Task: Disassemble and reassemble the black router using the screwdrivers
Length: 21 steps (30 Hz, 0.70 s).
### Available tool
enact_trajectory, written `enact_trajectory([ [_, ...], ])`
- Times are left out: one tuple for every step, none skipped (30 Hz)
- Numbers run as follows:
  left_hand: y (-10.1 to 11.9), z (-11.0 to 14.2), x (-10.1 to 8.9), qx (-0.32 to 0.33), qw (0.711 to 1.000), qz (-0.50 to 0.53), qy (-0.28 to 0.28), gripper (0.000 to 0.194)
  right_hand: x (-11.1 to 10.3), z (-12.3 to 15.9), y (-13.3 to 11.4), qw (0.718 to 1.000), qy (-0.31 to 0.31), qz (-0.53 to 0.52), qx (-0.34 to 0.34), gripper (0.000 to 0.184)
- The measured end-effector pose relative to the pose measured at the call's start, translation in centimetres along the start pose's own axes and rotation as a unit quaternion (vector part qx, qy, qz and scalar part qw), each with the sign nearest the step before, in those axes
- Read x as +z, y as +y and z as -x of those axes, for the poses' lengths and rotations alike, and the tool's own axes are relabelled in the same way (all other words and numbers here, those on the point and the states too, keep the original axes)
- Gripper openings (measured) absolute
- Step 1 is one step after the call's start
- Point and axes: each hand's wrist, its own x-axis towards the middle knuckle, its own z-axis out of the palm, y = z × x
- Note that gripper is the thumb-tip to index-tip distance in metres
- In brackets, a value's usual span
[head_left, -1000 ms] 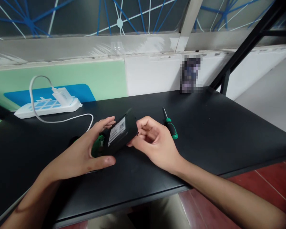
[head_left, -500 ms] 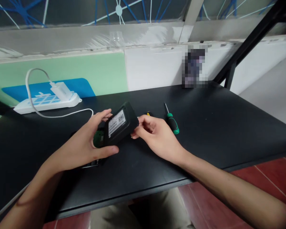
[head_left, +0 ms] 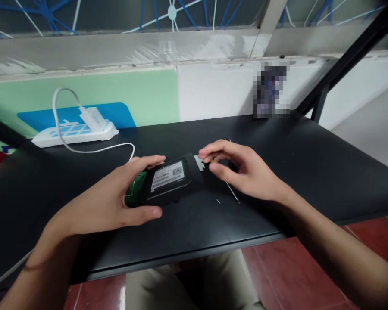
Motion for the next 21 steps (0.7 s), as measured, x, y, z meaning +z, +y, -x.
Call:
enact_trajectory([
  [0.2,0.0,0.0,0.002,1.0,0.005,-0.008,0.074,-0.2,0.1,-0.3,0.999,-0.027,0.014,-0.037,0.03],
  [0.3,0.1,0.0,0.004,1.0,0.008,-0.013,0.071,-0.3,0.2,-0.5,0.996,-0.047,0.025,-0.067,0.033],
  [0.4,0.1,0.0,0.008,1.0,0.009,-0.014,0.07,-0.4,0.2,-0.7,0.994,-0.058,0.033,-0.084,0.037],
  [0.5,0.1,0.0,0.011,1.0,0.008,-0.012,0.07,-0.4,0.3,-0.8,0.993,-0.059,0.039,-0.094,0.039],
  [0.5,0.0,0.1,0.013,1.0,0.009,-0.011,0.073,-0.4,0.3,-0.9,0.993,-0.056,0.04,-0.097,0.04],
  [0.4,0.1,0.1,0.014,1.0,0.012,-0.013,0.076,-0.3,0.3,-0.8,0.993,-0.052,0.039,-0.096,0.039],
  [0.4,0.1,0.2,0.014,1.0,0.018,-0.02,0.079,-0.3,0.3,-0.8,0.994,-0.048,0.034,-0.095,0.035],
  [0.4,0.1,0.2,0.014,0.999,0.027,-0.03,0.082,-0.2,0.3,-0.7,0.994,-0.05,0.026,-0.093,0.03],
  [0.4,0.1,0.2,0.014,0.998,0.037,-0.042,0.083,0.0,0.3,-0.6,0.995,-0.055,0.014,-0.088,0.024],
  [0.4,0.1,0.2,0.012,0.997,0.046,-0.054,0.081,0.1,0.4,-0.5,0.995,-0.06,0.003,-0.08,0.019],
  [0.4,0.1,0.2,0.008,0.997,0.054,-0.06,0.076,0.3,0.4,-0.5,0.996,-0.06,-0.004,-0.069,0.014],
  [0.4,0.0,0.3,0.004,0.996,0.061,-0.058,0.069,0.4,0.4,-0.5,0.997,-0.057,-0.005,-0.056,0.011],
  [0.4,0.0,0.3,0.0,0.997,0.067,-0.047,0.062,0.7,0.5,-0.5,0.998,-0.047,-0.002,-0.041,0.009],
  [0.4,-0.1,0.4,-0.006,0.997,0.073,-0.03,0.058,0.9,0.6,-0.6,0.999,-0.036,0.005,-0.027,0.007],
  [0.4,-0.3,0.5,-0.012,0.997,0.079,-0.011,0.055,1.1,0.6,-0.6,1.0,-0.022,0.007,-0.013,0.005],
  [0.4,-0.4,0.7,-0.014,0.996,0.084,0.01,0.053,1.3,0.7,-0.6,1.0,-0.009,0.002,0.007,0.005],
  [0.5,-0.5,0.9,-0.011,0.996,0.087,0.032,0.052,1.5,0.8,-0.6,0.999,0.0,-0.011,0.03,0.008],
  [0.5,-0.6,1.2,-0.008,0.995,0.086,0.048,0.049,1.6,0.8,-0.5,0.998,0.005,-0.033,0.062,0.011],
  [0.5,-0.7,1.5,0.013,0.994,0.081,0.071,0.049,1.7,0.9,-0.4,0.993,0.002,-0.059,0.1,0.013],
  [0.6,-0.8,1.8,0.032,0.994,0.058,0.09,0.055,1.8,0.9,-0.3,0.987,-0.009,-0.083,0.14,0.015],
  [0.7,-0.8,2.2,0.049,0.993,0.022,0.103,0.067,1.8,0.9,-0.3,0.978,-0.025,-0.101,0.178,0.015],
])
